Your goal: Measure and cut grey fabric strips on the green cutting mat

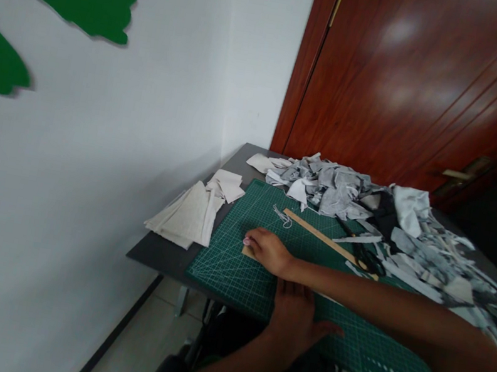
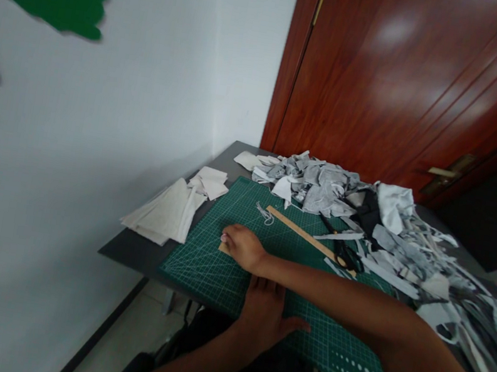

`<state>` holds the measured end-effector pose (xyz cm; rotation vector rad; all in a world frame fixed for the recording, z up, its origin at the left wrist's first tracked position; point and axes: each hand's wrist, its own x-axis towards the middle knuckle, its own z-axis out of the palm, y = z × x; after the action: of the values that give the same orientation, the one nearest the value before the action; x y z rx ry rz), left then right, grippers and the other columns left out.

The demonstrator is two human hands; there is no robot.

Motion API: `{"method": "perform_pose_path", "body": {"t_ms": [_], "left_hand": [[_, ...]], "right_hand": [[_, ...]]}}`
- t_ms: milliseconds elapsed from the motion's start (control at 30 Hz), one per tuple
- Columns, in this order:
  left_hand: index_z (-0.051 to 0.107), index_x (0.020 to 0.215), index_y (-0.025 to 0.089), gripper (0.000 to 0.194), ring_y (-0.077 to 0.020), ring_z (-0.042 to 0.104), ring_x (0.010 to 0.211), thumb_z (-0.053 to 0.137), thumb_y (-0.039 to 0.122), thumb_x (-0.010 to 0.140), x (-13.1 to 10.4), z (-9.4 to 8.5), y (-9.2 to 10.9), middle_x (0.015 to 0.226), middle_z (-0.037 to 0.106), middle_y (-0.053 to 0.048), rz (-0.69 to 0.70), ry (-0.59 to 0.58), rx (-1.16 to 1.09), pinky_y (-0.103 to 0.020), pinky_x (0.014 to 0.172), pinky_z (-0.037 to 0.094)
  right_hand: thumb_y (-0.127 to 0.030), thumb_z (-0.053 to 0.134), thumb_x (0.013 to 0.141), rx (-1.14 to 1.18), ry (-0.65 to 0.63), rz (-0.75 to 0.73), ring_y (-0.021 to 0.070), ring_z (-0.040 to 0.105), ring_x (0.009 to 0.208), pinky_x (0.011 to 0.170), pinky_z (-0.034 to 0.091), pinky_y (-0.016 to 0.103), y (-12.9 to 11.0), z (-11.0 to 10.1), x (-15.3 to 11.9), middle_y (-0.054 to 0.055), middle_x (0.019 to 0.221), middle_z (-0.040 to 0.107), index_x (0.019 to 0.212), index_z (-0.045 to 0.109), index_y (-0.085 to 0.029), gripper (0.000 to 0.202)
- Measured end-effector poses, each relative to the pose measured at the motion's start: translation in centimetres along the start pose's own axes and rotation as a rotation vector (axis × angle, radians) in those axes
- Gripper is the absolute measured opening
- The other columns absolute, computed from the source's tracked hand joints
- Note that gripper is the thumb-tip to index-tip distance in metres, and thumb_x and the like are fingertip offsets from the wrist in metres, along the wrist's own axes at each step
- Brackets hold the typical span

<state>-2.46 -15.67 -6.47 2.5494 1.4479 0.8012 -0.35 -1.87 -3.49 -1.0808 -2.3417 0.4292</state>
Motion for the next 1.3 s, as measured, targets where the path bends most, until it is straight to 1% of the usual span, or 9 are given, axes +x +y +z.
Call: {"method": "perform_pose_path", "body": {"t_ms": [133, 233, 400, 567, 767, 900, 1133, 1200, 1300], "left_hand": [[0.053, 0.146, 0.001, 0.115, -0.0432, 0.047, 0.14, 0.051, 0.092, 0.076, 0.0, -0.1, 0.0, 0.15, 0.053, -0.027, -0.003, 0.002, -0.008, -0.057, 0.118, 0.039], [0.054, 0.146, 0.002, 0.115, -0.0425, 0.048, 0.139, 0.051, 0.092, 0.076, 0.0, 0.0, -0.1, 0.149, 0.054, -0.026, 0.002, 0.003, -0.011, -0.056, 0.118, 0.038], [0.056, 0.145, 0.002, 0.116, -0.0432, 0.049, 0.138, 0.047, 0.094, 0.076, 0.0, 0.2, -0.1, 0.146, 0.057, -0.026, -0.006, 0.004, 0.003, -0.057, 0.117, 0.039], [0.058, 0.143, 0.001, 0.115, -0.0431, 0.049, 0.139, 0.049, 0.094, 0.075, 0.2, -0.1, -0.1, 0.147, 0.056, -0.027, -0.009, -0.025, 0.007, -0.057, 0.117, 0.039], [0.057, 0.143, 0.002, 0.115, -0.0417, 0.048, 0.141, 0.045, 0.094, 0.077, 0.2, -0.3, -0.1, 0.151, 0.053, -0.026, -0.013, -0.056, 0.014, -0.054, 0.119, 0.039], [0.057, 0.143, 0.002, 0.114, -0.0427, 0.047, 0.141, 0.049, 0.093, 0.076, 0.1, -0.2, -0.1, 0.15, 0.054, -0.026, -0.005, -0.047, 0.023, -0.056, 0.119, 0.038], [0.056, 0.145, 0.004, 0.115, -0.0434, 0.049, 0.137, 0.049, 0.094, 0.074, 0.0, -0.1, 0.0, 0.147, 0.056, -0.025, -0.012, -0.024, 0.015, -0.056, 0.116, 0.041], [0.056, 0.145, 0.005, 0.115, -0.0437, 0.049, 0.137, 0.048, 0.095, 0.074, 0.0, -0.1, 0.0, 0.147, 0.056, -0.025, -0.012, -0.027, 0.025, -0.056, 0.114, 0.041], [0.057, 0.144, 0.004, 0.115, -0.0435, 0.049, 0.136, 0.047, 0.095, 0.074, 0.0, -0.2, -0.1, 0.145, 0.058, -0.025, -0.016, -0.036, 0.037, -0.056, 0.114, 0.041]], "right_hand": [[-0.012, 0.057, 0.101, -0.02, -0.006, -0.011, 0.0205, 0.063, 0.088, 0.083, 0.048, 0.032, 0.0, 0.1, 0.0, 0.006, 0.092, 0.066, 0.098, 0.067, -0.019, 0.013], [-0.011, 0.055, 0.102, -0.033, 0.002, -0.015, 0.0205, 0.062, 0.088, 0.082, 0.048, 0.032, 0.2, 0.1, -0.1, 0.006, 0.094, 0.065, 0.103, 0.067, -0.018, 0.014], [-0.01, 0.055, 0.102, -0.042, -0.02, -0.054, 0.0199, 0.061, 0.084, 0.08, 0.048, 0.031, 0.3, -0.2, 0.0, 0.005, 0.088, 0.064, 0.094, 0.066, -0.019, 0.016], [-0.008, 0.055, 0.101, -0.041, -0.051, -0.098, 0.0189, 0.061, 0.084, 0.081, 0.049, 0.03, 0.3, -0.4, -0.2, 0.005, 0.09, 0.065, 0.098, 0.066, -0.019, 0.016], [-0.008, 0.053, 0.101, -0.067, -0.056, -0.104, 0.0206, 0.061, 0.085, 0.08, 0.049, 0.031, 0.1, -0.3, -0.3, 0.007, 0.091, 0.064, 0.099, 0.067, -0.018, 0.017], [-0.005, 0.057, 0.098, -0.08, -0.096, -0.12, 0.0199, 0.06, 0.083, 0.078, 0.047, 0.029, -0.3, -0.9, -0.1, 0.006, 0.089, 0.063, 0.096, 0.067, -0.018, 0.016], [0.006, 0.059, 0.085, -0.107, -0.138, -0.102, 0.0174, 0.055, 0.076, 0.071, 0.04, 0.027, -0.9, -1.6, -0.3, 0.001, 0.083, 0.058, 0.087, 0.063, -0.019, 0.025], [0.006, 0.059, 0.085, -0.113, -0.147, -0.101, 0.0174, 0.054, 0.076, 0.07, 0.04, 0.027, -0.9, -1.7, -0.3, 0.001, 0.082, 0.057, 0.085, 0.062, -0.019, 0.025], [0.004, 0.058, 0.088, -0.124, -0.16, -0.107, 0.018, 0.055, 0.078, 0.071, 0.04, 0.027, -0.8, -1.9, -0.5, 0.001, 0.082, 0.058, 0.084, 0.062, -0.019, 0.023]]}}
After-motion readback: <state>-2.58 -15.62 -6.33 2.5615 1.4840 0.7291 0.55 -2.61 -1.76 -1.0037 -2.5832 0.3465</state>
